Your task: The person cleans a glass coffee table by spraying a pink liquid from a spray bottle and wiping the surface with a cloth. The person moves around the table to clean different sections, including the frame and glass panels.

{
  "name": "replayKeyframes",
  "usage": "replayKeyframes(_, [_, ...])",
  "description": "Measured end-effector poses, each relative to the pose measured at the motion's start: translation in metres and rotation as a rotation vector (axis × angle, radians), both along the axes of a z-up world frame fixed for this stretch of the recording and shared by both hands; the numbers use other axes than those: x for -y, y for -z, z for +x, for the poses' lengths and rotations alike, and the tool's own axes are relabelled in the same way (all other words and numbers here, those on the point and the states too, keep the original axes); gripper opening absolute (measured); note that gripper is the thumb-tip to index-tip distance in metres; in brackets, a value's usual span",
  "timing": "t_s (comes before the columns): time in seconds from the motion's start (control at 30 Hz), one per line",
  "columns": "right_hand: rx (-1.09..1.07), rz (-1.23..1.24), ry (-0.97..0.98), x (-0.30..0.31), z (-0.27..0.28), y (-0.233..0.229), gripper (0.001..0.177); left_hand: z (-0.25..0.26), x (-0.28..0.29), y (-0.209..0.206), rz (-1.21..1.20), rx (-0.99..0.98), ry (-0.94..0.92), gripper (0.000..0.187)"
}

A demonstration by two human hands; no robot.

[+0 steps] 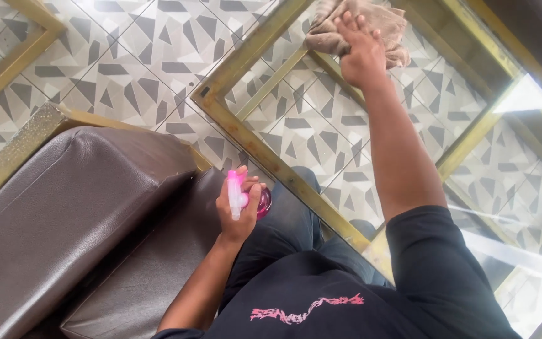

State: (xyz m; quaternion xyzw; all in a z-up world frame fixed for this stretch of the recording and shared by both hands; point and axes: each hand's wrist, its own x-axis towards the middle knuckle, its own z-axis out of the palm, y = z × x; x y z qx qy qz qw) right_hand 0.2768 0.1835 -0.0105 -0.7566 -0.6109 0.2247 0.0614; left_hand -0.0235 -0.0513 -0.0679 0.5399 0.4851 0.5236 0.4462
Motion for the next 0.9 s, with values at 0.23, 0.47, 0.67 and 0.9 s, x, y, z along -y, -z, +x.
replayKeyframes(0.23, [-0.028, 0.065, -0.321, 0.129, -0.011, 0.042, 0.08, 0.026, -0.003, -0.001, 0.063, 0.04, 0.127, 0.037])
replayKeyframes(0.47, [0.021, 0.39, -0.369, 0.287, -0.015, 0.052, 0.081, 0.035, 0.015, -0.016, 0.191, -0.119, 0.248, 0.039])
replayKeyframes(0.67, [-0.033, 0.278, -0.279, 0.399, 0.003, 0.048, 0.083, 0.042, 0.033, -0.016, 0.15, -0.106, 0.307, 0.038])
replayKeyframes(0.9, [0.014, 0.326, -0.284, 0.481, 0.051, 0.037, 0.082, 0.044, 0.043, -0.013, 0.045, -0.086, 0.376, 0.037])
